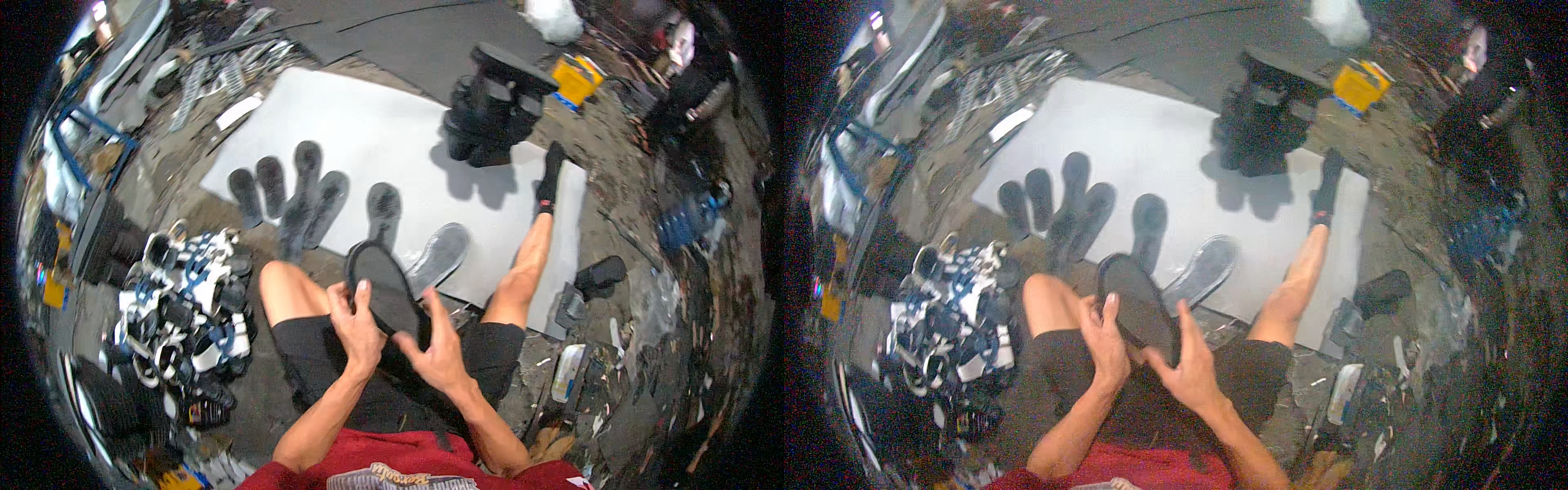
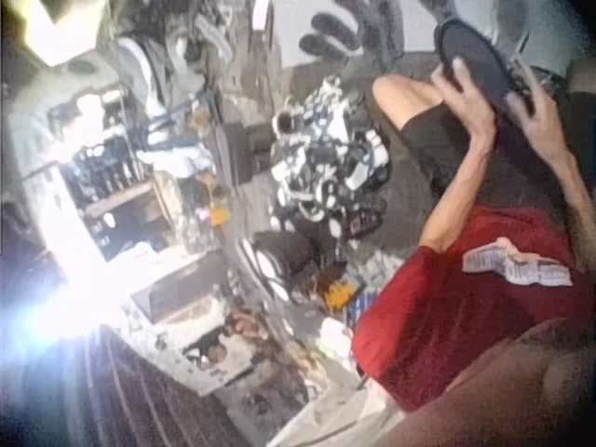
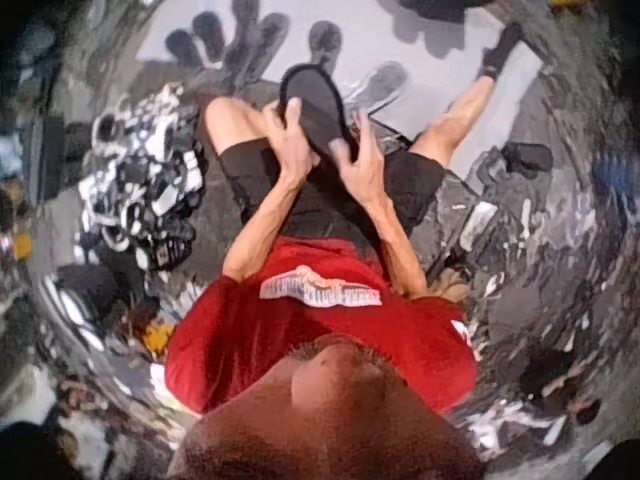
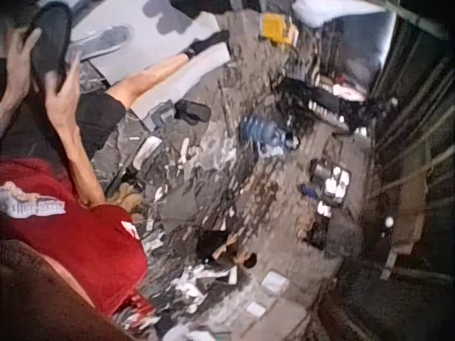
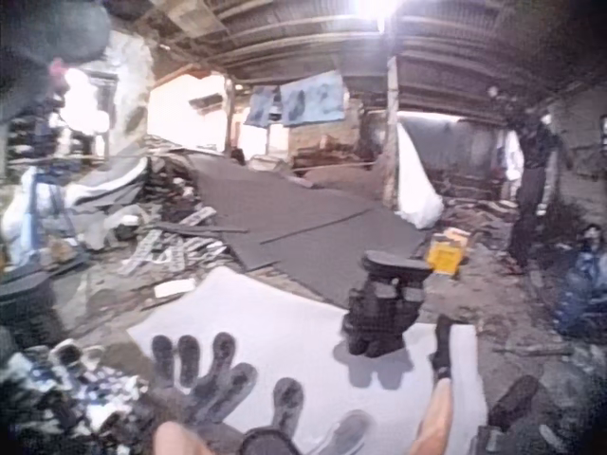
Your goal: The person sits on the floor and repeatedly picks up black insoles and textured soles, aligns them, and presses them together by hand. The person places each assembled pair into a growing stack and continues the process with additional insoles and soles from nearby piles.
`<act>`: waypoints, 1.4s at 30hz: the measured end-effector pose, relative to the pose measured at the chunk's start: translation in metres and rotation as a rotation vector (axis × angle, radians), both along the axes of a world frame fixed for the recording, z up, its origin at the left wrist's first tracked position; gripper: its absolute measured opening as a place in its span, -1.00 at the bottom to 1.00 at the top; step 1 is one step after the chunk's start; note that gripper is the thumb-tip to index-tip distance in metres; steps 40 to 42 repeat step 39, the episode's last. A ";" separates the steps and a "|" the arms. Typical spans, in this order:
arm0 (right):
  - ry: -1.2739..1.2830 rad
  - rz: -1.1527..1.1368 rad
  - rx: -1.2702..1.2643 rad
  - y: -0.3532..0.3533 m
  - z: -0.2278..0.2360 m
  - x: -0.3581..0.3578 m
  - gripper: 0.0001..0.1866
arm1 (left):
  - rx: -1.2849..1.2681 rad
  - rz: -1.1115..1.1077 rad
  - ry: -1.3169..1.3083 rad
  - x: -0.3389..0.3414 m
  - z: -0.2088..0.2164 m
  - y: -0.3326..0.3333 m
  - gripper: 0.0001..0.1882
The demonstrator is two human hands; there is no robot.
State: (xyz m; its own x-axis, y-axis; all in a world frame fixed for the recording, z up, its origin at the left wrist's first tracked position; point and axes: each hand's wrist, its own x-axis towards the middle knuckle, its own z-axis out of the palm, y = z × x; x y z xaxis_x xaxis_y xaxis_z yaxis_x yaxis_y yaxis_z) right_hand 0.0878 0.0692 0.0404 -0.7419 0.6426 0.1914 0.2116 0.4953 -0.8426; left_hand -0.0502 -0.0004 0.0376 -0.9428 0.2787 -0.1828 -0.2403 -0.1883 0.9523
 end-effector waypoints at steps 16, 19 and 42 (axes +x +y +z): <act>-0.055 0.182 0.740 0.358 0.143 -0.086 -0.28 | 0.002 -0.558 -0.194 -0.039 -0.106 -0.036 -0.70; -0.052 0.094 0.790 0.467 0.216 -0.135 -0.34 | 0.003 -0.452 -0.485 -0.046 -0.107 -0.041 -0.65; -0.239 0.572 0.618 0.308 -0.066 -0.212 -0.42 | -0.043 -0.489 -0.440 -0.054 -0.134 -0.021 -0.69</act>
